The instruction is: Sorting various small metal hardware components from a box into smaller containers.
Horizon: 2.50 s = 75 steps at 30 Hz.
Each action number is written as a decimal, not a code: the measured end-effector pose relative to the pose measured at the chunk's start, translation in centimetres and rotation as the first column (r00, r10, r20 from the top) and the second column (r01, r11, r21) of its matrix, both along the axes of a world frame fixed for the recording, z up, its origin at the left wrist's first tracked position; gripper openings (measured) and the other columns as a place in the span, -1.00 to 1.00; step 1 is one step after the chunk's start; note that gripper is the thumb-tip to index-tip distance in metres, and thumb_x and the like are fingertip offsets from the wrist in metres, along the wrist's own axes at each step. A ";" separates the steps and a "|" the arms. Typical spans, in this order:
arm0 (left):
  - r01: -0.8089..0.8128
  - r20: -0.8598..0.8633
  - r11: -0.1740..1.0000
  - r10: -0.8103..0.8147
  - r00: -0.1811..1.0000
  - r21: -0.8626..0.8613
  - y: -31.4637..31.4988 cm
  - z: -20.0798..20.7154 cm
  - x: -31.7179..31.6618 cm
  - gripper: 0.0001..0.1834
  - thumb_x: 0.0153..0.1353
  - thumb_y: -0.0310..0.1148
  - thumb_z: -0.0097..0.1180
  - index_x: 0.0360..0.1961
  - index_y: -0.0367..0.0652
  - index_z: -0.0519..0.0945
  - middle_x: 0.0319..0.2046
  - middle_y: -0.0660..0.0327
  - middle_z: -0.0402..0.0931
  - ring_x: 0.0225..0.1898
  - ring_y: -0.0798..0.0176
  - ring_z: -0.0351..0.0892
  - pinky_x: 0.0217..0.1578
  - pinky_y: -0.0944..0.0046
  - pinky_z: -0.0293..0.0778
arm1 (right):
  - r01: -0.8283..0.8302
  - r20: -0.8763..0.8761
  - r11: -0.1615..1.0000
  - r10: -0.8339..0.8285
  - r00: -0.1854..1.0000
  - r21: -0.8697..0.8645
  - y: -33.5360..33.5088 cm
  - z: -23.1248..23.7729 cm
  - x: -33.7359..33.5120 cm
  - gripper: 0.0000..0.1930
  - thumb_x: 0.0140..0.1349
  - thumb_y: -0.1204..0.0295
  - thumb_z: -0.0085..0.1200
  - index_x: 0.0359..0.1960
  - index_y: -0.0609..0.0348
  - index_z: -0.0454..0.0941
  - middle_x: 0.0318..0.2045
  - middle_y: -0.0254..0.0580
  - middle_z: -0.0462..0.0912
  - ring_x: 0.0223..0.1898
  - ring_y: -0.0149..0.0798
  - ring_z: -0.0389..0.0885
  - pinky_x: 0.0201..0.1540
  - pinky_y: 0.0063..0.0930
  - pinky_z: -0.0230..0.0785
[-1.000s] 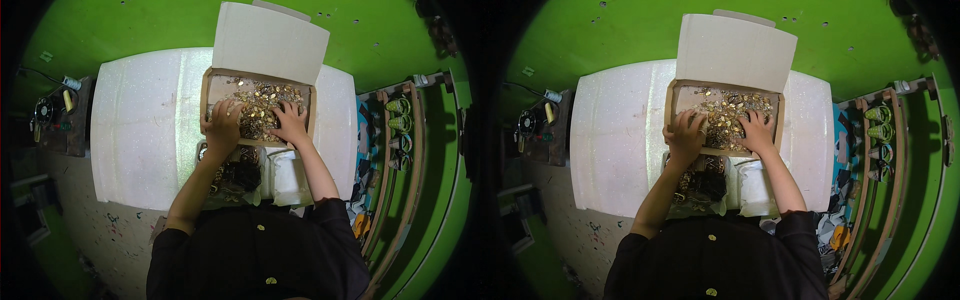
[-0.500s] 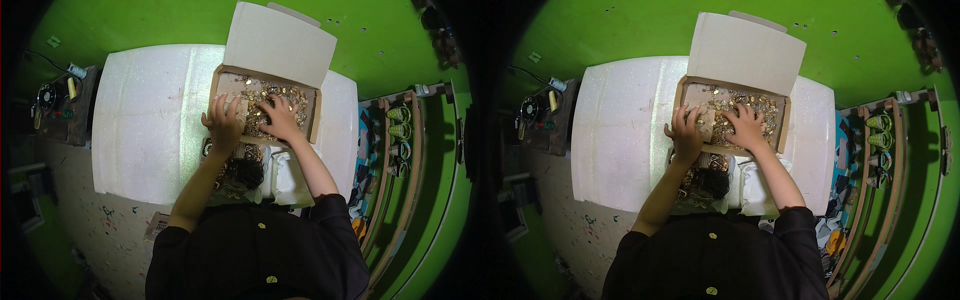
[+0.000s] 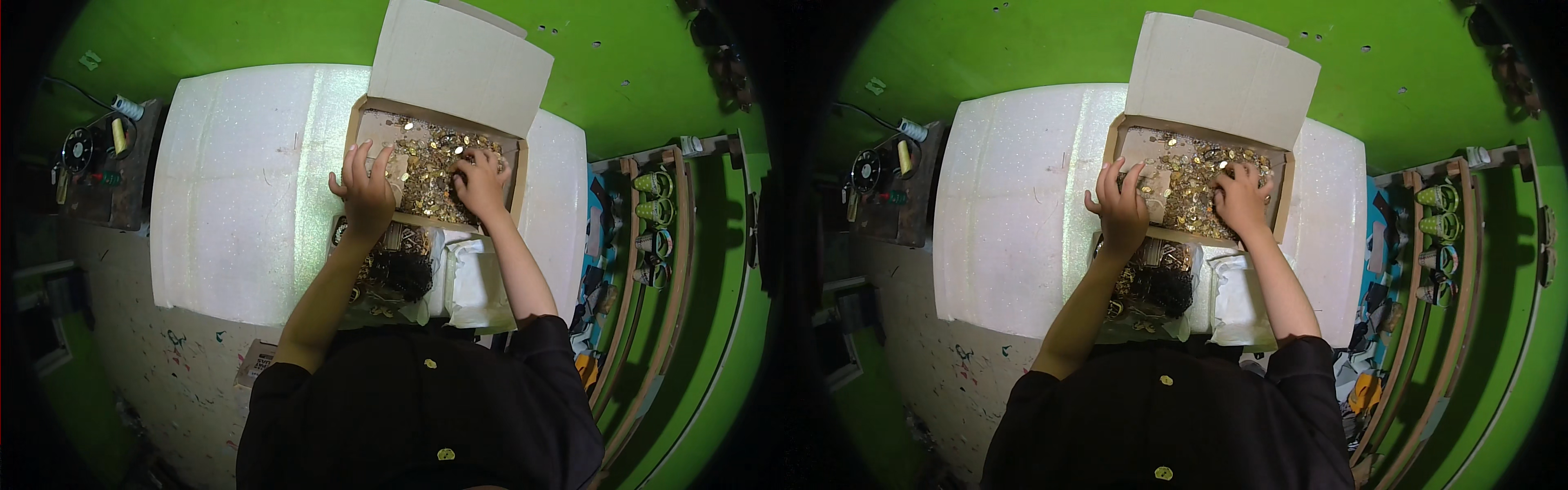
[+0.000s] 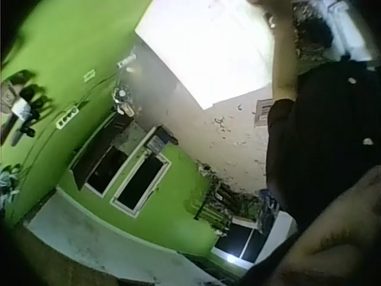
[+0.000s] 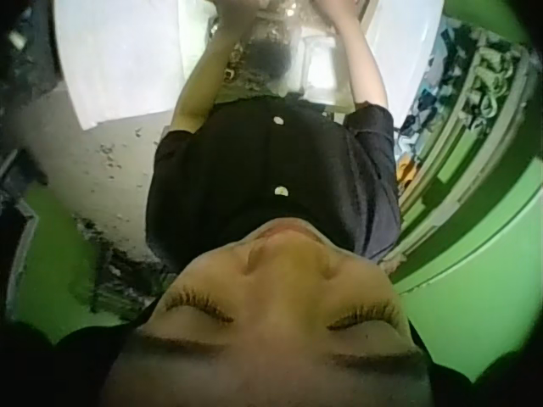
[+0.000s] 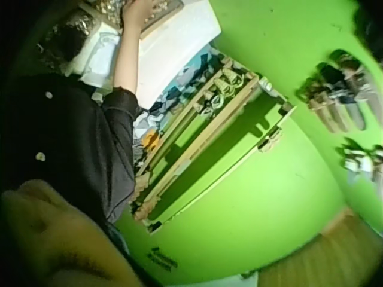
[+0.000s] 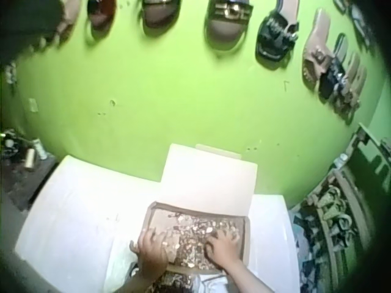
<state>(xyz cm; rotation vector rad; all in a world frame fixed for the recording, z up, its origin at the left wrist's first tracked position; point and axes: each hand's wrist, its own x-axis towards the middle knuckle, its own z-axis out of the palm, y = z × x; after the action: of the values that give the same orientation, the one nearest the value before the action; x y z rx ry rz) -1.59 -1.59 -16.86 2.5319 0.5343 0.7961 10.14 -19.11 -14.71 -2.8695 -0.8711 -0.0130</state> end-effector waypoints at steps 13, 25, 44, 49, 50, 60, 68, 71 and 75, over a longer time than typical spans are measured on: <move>0.000 -0.089 0.996 0.008 0.996 0.088 0.0 -0.4 0.3 -0.58 0.03 -0.41 0.03 -0.03 0.17 0.52 0.15 0.16 0.28 0.28 0.08 0.14 0.12 -0.31 -0.18 | -0.433 -0.139 0.892 0.416 0.899 -0.129 2.8 -1.3 -1.7 -0.61 -0.07 0.16 0.24 -0.14 -0.15 0.58 0.16 -0.12 0.30 0.30 -0.02 0.09 0.21 0.33 -0.22; 0.016 -0.090 0.997 -0.008 0.996 0.081 0.2 -0.3 0.6 -0.59 0.03 -0.39 0.03 -0.03 0.13 0.52 0.16 0.15 0.26 0.28 0.05 0.13 0.10 -0.39 -0.18 | -0.098 0.015 0.993 0.099 0.995 -0.062 0.6 0.4 0.6 -0.56 -0.04 0.28 0.22 -0.05 -0.06 0.50 0.12 -0.04 0.32 0.26 0.01 0.12 0.20 0.33 -0.23; -0.003 -0.045 0.970 -0.008 0.999 -0.243 0.4 1.4 0.6 -0.36 -0.01 -0.33 0.15 0.15 -0.03 0.26 0.25 0.02 0.07 0.31 -0.08 0.00 0.15 -0.36 -0.28 | -0.117 -0.072 0.974 0.104 0.992 -0.196 -1.3 1.5 -0.2 -0.70 -0.03 0.22 0.20 -0.22 -0.05 0.63 0.15 -0.10 0.31 0.29 -0.01 0.07 0.19 0.36 -0.21; 0.434 -0.271 0.886 -0.463 0.844 -0.162 0.5 2.9 4.1 -0.47 0.00 -0.28 0.20 0.07 0.09 0.42 0.15 0.14 0.27 0.25 0.07 0.16 0.17 -0.26 -0.16 | 0.283 0.082 0.947 -0.298 0.951 0.154 -4.4 2.6 -1.2 -0.55 0.01 0.28 0.14 0.02 -0.12 0.47 0.19 -0.01 0.22 0.28 0.08 0.01 0.17 0.38 -0.31; 0.553 -0.307 0.822 -0.566 0.765 -0.137 -0.4 3.4 5.2 -0.49 0.01 -0.25 0.21 0.05 0.10 0.45 0.13 0.17 0.32 0.22 0.08 0.21 0.16 -0.26 -0.09 | 0.428 0.133 0.857 -0.478 0.868 0.287 -5.3 2.2 -1.2 -0.57 0.03 0.29 0.10 0.02 -0.12 0.46 0.20 0.02 0.20 0.29 0.11 -0.02 0.16 0.38 -0.33; 0.840 -0.626 0.537 -0.631 0.458 0.074 -6.2 -0.6 11.4 -0.25 0.06 0.01 0.17 0.27 0.10 0.24 0.23 0.11 0.24 0.23 0.03 0.22 0.18 -0.19 0.06 | 0.546 0.102 0.672 -0.672 0.733 0.500 -6.8 -2.3 -0.7 -0.57 0.09 0.32 -0.02 0.05 0.02 0.41 0.15 -0.02 0.26 0.24 -0.01 0.08 0.16 0.10 -0.22; 0.868 -0.620 0.496 -0.673 0.403 0.026 -3.0 0.3 10.9 -0.49 0.17 -0.06 0.06 0.13 0.04 0.38 0.13 0.12 0.33 0.13 0.06 0.33 0.09 -0.11 0.18 | 0.432 0.200 0.688 -0.638 0.744 0.584 -7.7 -3.4 -0.1 -0.64 0.08 0.31 0.03 -0.05 0.00 0.48 0.09 -0.15 0.33 0.19 -0.06 0.15 0.16 0.02 -0.18; 0.865 -0.651 0.500 -0.672 0.352 -0.049 -1.6 1.5 10.9 -0.59 0.15 -0.06 0.08 -0.02 0.01 0.51 0.02 0.15 0.42 0.07 0.09 0.38 0.07 -0.08 0.17 | 0.451 0.125 0.675 -0.624 0.772 0.583 -7.7 -2.8 -0.3 -0.60 0.04 0.30 0.10 -0.02 -0.05 0.46 0.10 -0.17 0.32 0.19 -0.07 0.15 0.16 0.01 -0.16; 0.874 -0.779 0.484 -0.564 0.274 -0.043 -1.8 4.4 11.4 -0.63 0.11 -0.05 0.10 -0.13 0.00 0.58 -0.06 0.18 0.46 0.03 0.11 0.40 0.10 -0.09 0.11 | 0.499 -0.044 0.607 -0.607 0.793 0.618 -8.6 -3.5 -0.1 -0.53 -0.01 0.34 0.20 0.01 -0.13 0.43 0.14 -0.17 0.25 0.21 -0.05 0.12 0.16 0.01 -0.13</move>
<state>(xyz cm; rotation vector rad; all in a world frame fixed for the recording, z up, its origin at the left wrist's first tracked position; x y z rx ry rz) 9.81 -3.41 -12.49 2.9029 -0.7736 -0.5774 10.04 -27.76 -18.20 -2.3908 0.0846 -0.5186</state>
